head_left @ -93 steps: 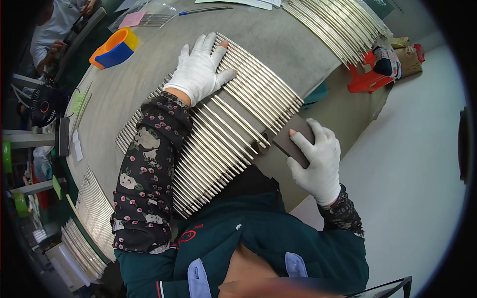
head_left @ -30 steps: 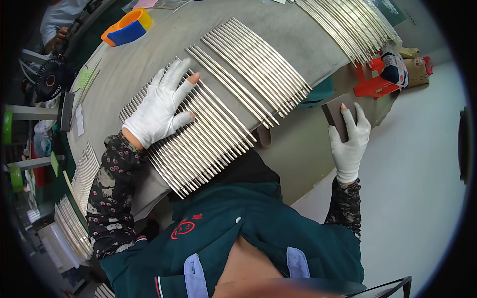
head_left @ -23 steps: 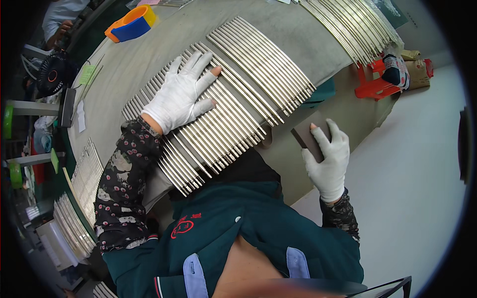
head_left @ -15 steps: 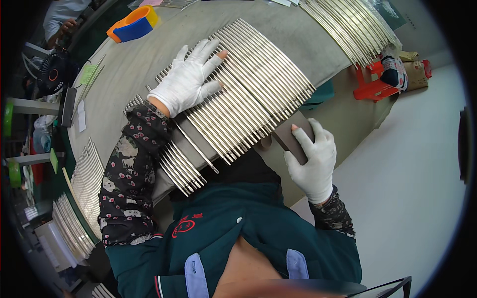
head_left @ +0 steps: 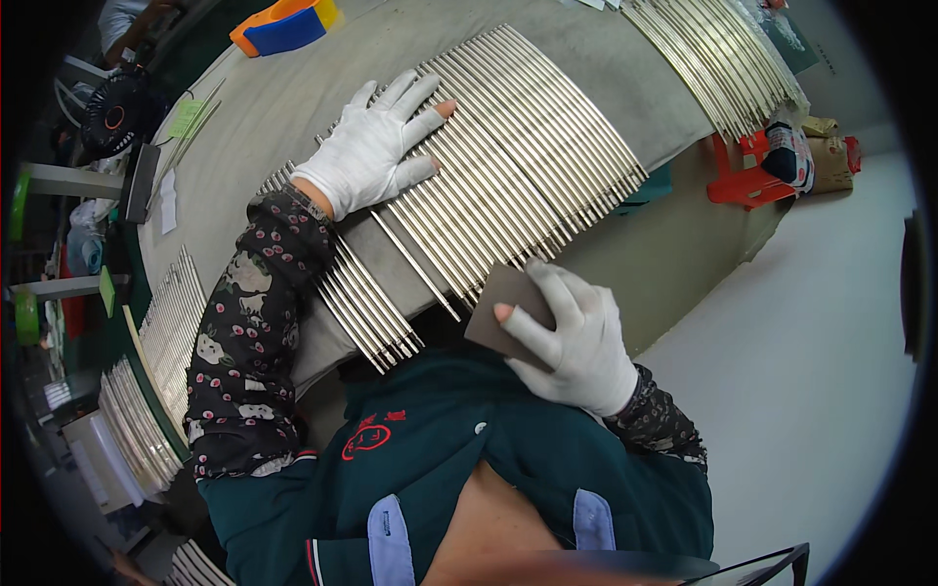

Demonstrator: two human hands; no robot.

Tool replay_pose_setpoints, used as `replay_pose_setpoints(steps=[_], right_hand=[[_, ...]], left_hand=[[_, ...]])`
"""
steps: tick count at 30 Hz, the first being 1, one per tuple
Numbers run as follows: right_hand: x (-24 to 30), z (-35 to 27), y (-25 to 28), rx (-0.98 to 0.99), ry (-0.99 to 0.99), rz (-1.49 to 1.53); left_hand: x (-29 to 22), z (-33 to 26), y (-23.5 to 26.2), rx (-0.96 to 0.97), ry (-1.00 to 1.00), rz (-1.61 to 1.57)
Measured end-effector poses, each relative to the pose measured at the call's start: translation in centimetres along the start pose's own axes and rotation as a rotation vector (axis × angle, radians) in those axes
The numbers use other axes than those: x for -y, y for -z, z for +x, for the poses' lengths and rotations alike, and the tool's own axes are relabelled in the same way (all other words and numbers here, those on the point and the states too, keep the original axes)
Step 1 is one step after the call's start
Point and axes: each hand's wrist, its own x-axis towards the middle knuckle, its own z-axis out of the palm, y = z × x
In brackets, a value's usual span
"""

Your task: Sand the edges of metallic rods organized in a grid formation on a workbench.

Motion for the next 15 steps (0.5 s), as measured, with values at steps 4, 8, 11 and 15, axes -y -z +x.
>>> replay_pose_setpoints(steps=[4,8,11,15], right_hand=[[-6.9,-0.2,1.8,-0.334,-0.468,-0.409],[-1.2,0.7,0.3,-0.174,-0.155,-0.187],[-0.6,0.8,-0.4,-0.080,-0.177,-0.187],[-5.0,-0.5,2.3,-0.377,-0.373,-0.515]], left_hand=[[0.0,0.0,0.2,-0.012,0.020,0.019],[-0.2,0.6,-0.2,0.004,0.012,0.020],[-0.1,0.9,-0.1,0.021,0.021,0.014],[-0.2,0.5,-0.5,-0.048,0.025,0.012]])
